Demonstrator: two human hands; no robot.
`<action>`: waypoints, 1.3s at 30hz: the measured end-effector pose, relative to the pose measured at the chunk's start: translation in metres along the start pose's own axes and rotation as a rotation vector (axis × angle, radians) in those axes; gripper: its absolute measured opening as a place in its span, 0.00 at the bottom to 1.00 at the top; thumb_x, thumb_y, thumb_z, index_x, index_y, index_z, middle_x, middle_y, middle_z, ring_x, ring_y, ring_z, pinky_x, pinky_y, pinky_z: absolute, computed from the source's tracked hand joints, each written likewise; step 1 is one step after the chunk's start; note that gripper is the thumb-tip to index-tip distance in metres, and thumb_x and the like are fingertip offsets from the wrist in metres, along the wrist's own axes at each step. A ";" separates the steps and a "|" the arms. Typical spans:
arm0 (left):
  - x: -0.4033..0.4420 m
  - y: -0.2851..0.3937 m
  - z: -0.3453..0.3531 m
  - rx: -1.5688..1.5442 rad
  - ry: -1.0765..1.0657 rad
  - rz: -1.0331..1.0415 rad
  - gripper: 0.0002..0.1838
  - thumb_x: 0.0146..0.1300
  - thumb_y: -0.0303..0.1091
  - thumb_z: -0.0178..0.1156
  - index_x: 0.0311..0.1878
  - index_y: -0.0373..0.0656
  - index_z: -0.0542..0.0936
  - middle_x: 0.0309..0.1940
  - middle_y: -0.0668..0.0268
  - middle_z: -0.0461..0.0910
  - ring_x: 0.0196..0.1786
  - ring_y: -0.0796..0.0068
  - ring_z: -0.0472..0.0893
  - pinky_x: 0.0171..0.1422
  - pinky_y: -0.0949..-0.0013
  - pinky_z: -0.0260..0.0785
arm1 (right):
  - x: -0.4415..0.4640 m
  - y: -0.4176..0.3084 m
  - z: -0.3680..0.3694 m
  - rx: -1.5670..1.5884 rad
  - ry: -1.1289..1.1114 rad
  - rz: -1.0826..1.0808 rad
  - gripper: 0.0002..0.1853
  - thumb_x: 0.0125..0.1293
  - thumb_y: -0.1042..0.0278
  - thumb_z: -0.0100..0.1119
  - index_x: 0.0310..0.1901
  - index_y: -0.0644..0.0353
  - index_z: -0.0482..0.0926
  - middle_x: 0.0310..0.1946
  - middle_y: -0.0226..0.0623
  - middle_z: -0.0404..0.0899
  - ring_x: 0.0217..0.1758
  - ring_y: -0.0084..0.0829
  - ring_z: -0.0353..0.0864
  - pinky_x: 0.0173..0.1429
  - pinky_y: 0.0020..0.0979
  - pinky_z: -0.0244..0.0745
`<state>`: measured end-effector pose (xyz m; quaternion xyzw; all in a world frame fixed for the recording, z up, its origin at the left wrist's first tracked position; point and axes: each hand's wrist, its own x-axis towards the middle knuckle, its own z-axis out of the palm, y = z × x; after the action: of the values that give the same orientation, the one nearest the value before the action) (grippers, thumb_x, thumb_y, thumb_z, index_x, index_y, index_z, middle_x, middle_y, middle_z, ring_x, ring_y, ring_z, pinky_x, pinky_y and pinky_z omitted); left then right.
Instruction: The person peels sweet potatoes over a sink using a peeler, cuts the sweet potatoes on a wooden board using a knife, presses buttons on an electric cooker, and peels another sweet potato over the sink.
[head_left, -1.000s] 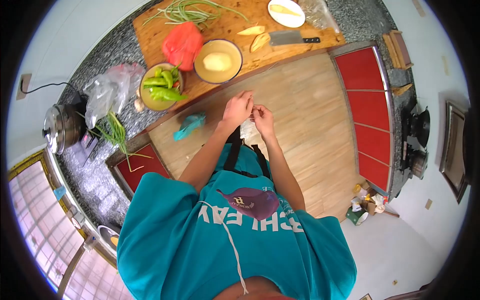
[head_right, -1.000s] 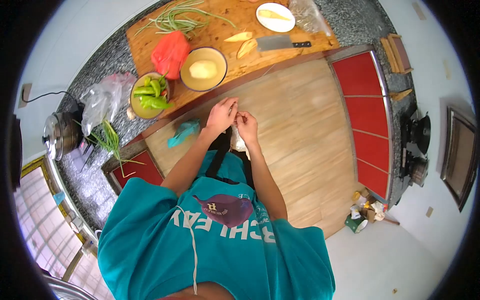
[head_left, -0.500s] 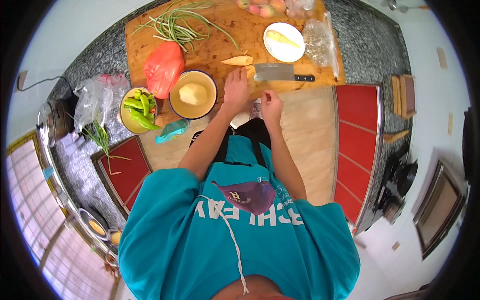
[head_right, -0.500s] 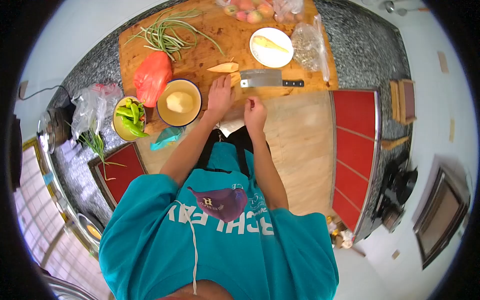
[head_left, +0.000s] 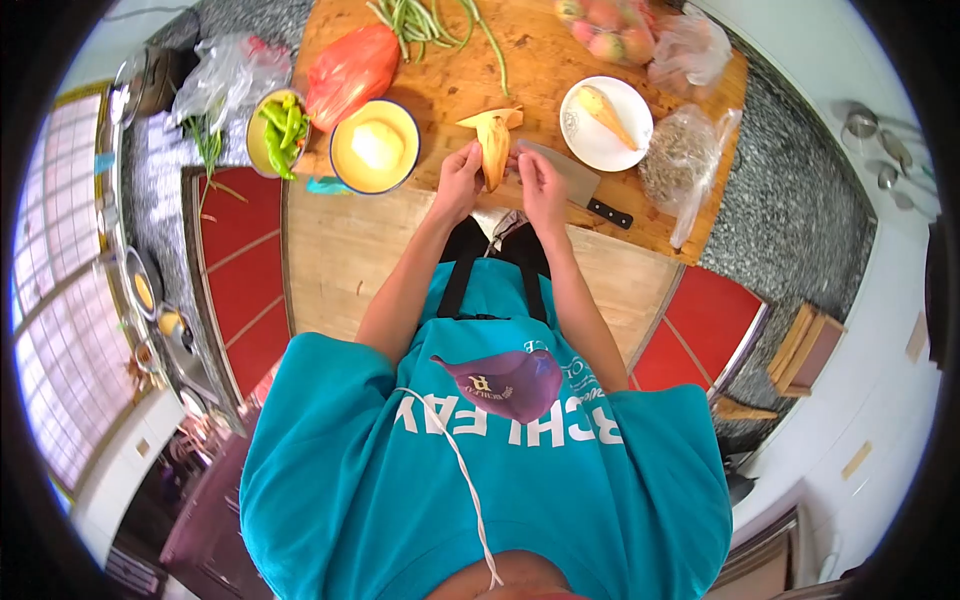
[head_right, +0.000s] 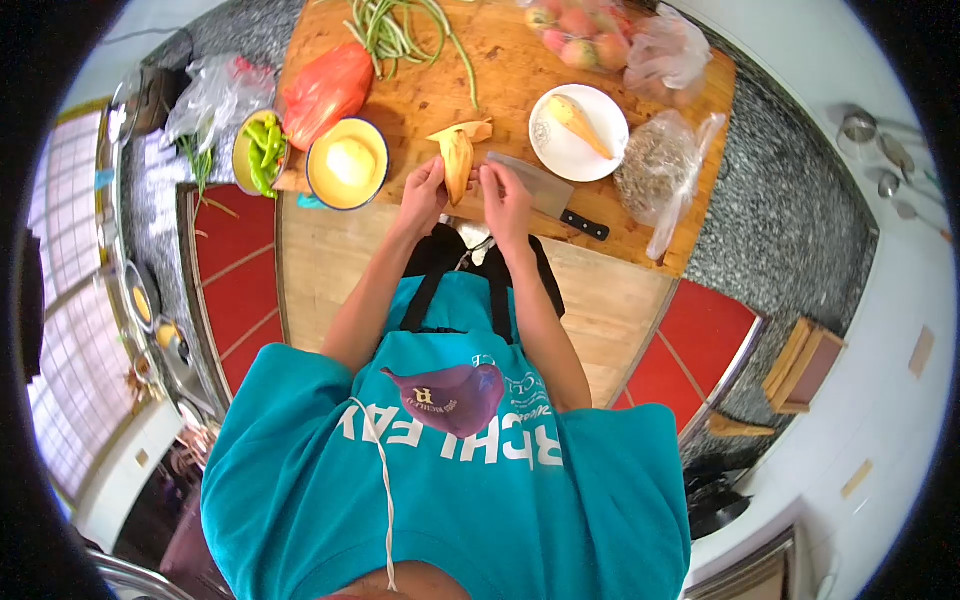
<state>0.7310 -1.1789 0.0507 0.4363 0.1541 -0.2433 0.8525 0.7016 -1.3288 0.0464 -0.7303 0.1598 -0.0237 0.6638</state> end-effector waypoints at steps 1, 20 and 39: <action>0.000 -0.001 -0.004 0.094 0.052 -0.003 0.21 0.81 0.41 0.40 0.61 0.33 0.74 0.51 0.56 0.81 0.51 0.68 0.83 0.57 0.66 0.76 | -0.001 -0.002 0.006 -0.007 -0.071 0.006 0.15 0.71 0.63 0.61 0.52 0.65 0.81 0.40 0.42 0.85 0.40 0.30 0.85 0.43 0.29 0.79; 0.008 0.013 -0.021 -0.131 -0.087 -0.158 0.21 0.80 0.44 0.42 0.64 0.39 0.70 0.56 0.61 0.78 0.56 0.70 0.80 0.61 0.64 0.73 | 0.004 -0.018 0.024 -0.050 -0.116 -0.095 0.10 0.69 0.71 0.64 0.47 0.67 0.78 0.34 0.36 0.83 0.33 0.21 0.82 0.37 0.25 0.79; 0.005 0.032 -0.047 0.102 -0.222 -0.161 0.19 0.81 0.43 0.39 0.62 0.41 0.70 0.43 0.65 0.78 0.39 0.76 0.75 0.46 0.72 0.69 | 0.000 -0.011 0.023 -0.234 0.077 -0.115 0.09 0.65 0.68 0.65 0.41 0.63 0.80 0.28 0.41 0.78 0.31 0.38 0.78 0.38 0.36 0.73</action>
<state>0.7503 -1.1257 0.0436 0.4358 0.0805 -0.3651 0.8187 0.7094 -1.3064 0.0545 -0.8093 0.1446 -0.0711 0.5649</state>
